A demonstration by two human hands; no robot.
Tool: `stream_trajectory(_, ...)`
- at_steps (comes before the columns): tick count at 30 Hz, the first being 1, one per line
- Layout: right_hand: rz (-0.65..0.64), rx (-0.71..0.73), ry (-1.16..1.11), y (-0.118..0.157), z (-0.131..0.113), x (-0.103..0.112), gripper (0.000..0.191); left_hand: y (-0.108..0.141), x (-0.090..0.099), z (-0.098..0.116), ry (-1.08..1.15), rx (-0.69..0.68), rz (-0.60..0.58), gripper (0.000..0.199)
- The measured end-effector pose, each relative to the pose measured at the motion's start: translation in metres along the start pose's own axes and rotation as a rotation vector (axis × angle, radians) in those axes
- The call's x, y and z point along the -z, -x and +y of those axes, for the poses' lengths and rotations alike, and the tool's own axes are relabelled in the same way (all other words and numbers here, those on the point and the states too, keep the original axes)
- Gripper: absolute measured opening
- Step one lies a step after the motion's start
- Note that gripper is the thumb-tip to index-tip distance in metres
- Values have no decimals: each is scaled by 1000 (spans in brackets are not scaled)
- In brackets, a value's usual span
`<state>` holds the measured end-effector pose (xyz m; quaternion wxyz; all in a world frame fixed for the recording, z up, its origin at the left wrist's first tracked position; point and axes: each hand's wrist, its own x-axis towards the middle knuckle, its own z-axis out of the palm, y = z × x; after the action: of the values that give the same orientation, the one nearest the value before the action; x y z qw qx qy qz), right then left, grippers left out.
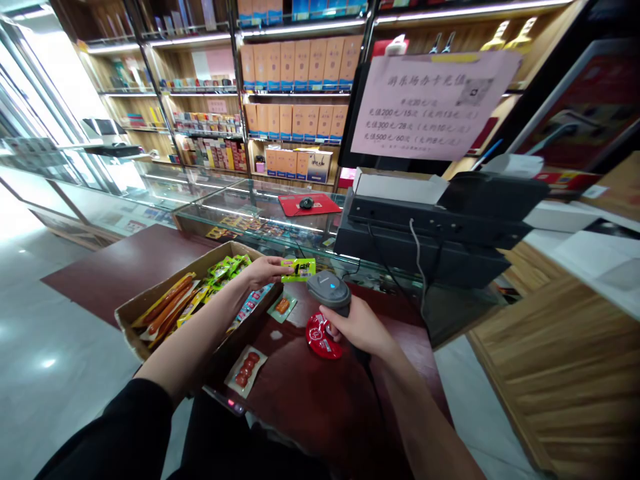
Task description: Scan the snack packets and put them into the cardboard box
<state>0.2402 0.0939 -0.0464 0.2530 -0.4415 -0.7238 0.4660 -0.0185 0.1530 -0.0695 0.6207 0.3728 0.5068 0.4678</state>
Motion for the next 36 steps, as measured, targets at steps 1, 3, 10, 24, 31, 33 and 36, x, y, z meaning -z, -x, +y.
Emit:
stream_trajectory(1,-3,9,1,0,1,0,21,-1,0,0,1,-1,2,37)
stream_trajectory(3,-6,22,9,-1,3,0,21,-2,1,-1,2,-1,11,36)
stream_trajectory(10,-2,-13,19,0,0,-1,20,-2,3,-1,21,4,-18,35)
stream_trajectory(24,-47,-18,6,-11,-1,-18,29,16,115,40,-102,25,164,31)
stream_trajectory(31,-52,31,65,-24,-26,-39,31,21,188,35,-157,89,382,27)
stream_trajectory(33,-47,25,60,-27,-31,-45,32,19,193,31,-177,74,414,29)
stream_trajectory(36,-37,9,69,-31,-36,-51,32,17,196,28,-282,30,430,29)
